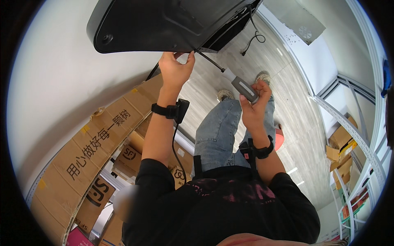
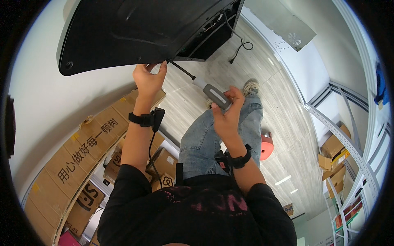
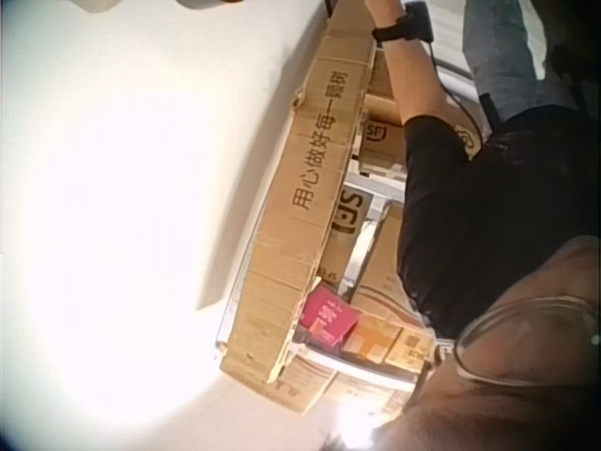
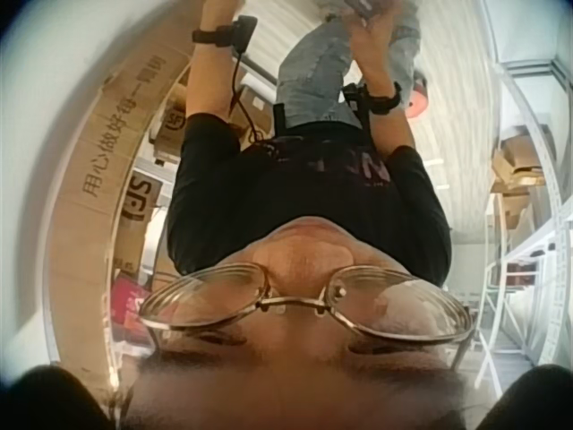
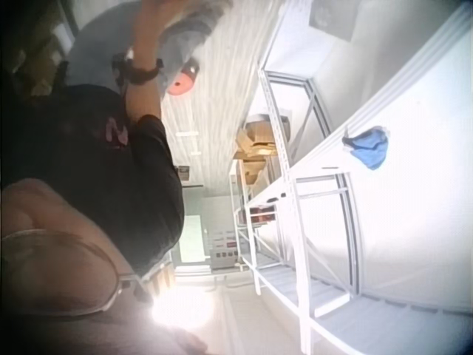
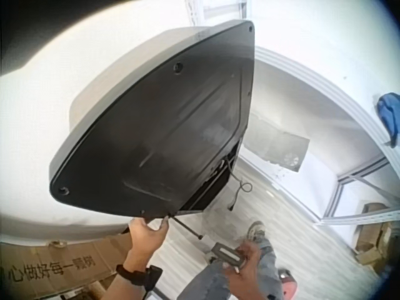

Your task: The person uses a screwdriver to fasten screws into the back panel of a black electronic device. They repeatedly pick up screws, align them with screw holes, and tighten them while holding the panel in place.

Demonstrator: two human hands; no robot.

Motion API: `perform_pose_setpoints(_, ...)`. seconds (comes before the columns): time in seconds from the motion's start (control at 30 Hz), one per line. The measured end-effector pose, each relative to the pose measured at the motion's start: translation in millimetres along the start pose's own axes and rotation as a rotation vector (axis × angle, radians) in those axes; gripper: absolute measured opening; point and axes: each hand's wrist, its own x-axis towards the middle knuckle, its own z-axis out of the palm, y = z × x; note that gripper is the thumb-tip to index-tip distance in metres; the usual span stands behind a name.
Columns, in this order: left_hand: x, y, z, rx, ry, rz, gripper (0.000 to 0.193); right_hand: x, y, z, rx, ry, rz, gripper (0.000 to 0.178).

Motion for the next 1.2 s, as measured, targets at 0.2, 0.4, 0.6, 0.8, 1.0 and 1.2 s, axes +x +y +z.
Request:
perform_pose_setpoints(0.2, -1, -3, -2, 0.013, -0.007, -0.023, 0.03, 10, -20, -17, 0.159, -0.295, 0.533, 0.055)
perform_pose_setpoints(0.4, 1, 1, -2, -0.025, -0.025, -0.044, 0.03, -2, -6, 5, 0.036, 0.051, -0.086, 0.043)
perform_pose_setpoints(0.6, 0, -1, -3, -0.006, -0.031, -0.056, 0.031, 17, -19, -21, 0.267, -0.286, 0.618, 0.047)
perform_pose_setpoints(0.8, 4, 2, -6, 0.0, -0.067, -0.09, 0.031, 15, -1, -6, -0.088, -0.033, -0.158, 0.038)
perform_pose_setpoints(1.0, 7, 6, -9, 0.039, -0.109, -0.129, 0.033, 10, -19, -20, 0.266, -0.345, 0.653, 0.032)
perform_pose_setpoints(1.2, 9, 11, -12, -0.02, -0.093, -0.196, 0.029, 13, -22, -38, 0.467, -0.302, 0.694, 0.03)
